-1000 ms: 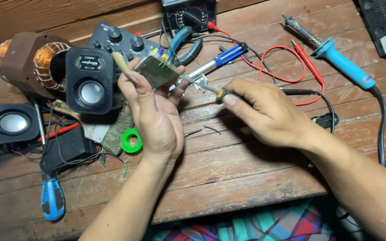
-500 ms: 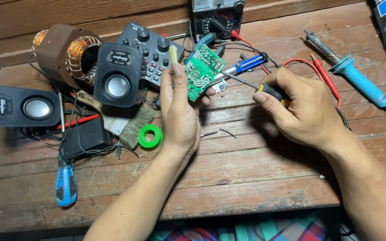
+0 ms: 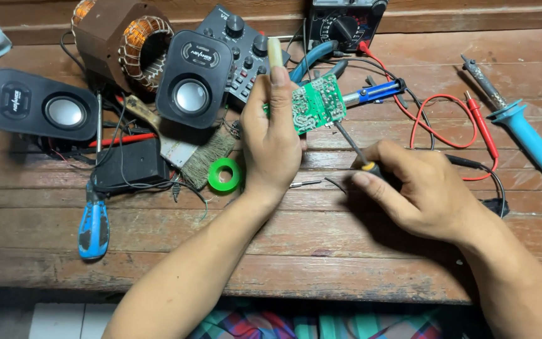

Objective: Soldering components on a printed circuit board and using a screwdriver to inspect or adjust parts on a workbench.

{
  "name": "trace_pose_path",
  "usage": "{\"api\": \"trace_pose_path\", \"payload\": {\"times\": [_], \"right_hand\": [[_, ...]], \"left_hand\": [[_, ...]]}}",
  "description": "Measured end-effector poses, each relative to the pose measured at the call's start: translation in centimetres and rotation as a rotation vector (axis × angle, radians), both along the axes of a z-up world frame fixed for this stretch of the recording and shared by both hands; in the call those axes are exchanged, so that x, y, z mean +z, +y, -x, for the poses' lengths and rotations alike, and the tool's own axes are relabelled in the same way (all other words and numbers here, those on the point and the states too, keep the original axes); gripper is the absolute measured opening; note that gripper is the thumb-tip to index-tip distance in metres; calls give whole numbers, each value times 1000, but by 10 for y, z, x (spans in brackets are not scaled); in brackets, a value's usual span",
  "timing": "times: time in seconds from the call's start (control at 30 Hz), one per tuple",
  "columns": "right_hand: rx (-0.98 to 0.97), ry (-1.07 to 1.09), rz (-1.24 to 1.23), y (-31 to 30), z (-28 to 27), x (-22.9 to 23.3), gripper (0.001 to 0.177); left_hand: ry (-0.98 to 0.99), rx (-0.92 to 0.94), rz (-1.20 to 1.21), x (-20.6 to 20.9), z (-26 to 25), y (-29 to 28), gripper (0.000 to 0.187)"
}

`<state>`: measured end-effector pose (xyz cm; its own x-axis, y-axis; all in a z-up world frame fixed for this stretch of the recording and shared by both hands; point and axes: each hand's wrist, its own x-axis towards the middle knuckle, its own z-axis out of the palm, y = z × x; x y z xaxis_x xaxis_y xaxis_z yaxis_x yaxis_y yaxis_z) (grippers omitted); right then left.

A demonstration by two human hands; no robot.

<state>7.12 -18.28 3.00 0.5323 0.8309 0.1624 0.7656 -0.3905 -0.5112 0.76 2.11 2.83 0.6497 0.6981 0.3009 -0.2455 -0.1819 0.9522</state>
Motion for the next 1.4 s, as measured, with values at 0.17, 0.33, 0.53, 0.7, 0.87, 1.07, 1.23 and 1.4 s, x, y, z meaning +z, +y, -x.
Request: {"api": "trace_pose_path", "payload": {"times": [0.17,0.33,0.53,0.7,0.87,1.07,1.23,1.4], "right_hand": [[193,187,-72,6,11,8,21],[285,207,-131,2,3,2,28],[89,251,-328,-4,-4,2,52],[206,206,-77,5,2,15,40],[140,173,-86,1,3,11,22],[160,115,-129,4,6,12,20],[188,132,-132,6,7,8,23],[163,241,-135,8,10,1,29]], "left_hand": [[-66,-88,-8,1,-1,0,41],[-144,-209,38,-1,-5,3,30],[-120,-289,21,-8,-6,0,51],[-117,-250,58,1,-4,-5,30],[98,-188,-13,12,1,3,40],[95,-135,-152,22,7,7,44],[87,-13,-269,14,5,4,46],[63,79,-403,4,0,5,44]]}}
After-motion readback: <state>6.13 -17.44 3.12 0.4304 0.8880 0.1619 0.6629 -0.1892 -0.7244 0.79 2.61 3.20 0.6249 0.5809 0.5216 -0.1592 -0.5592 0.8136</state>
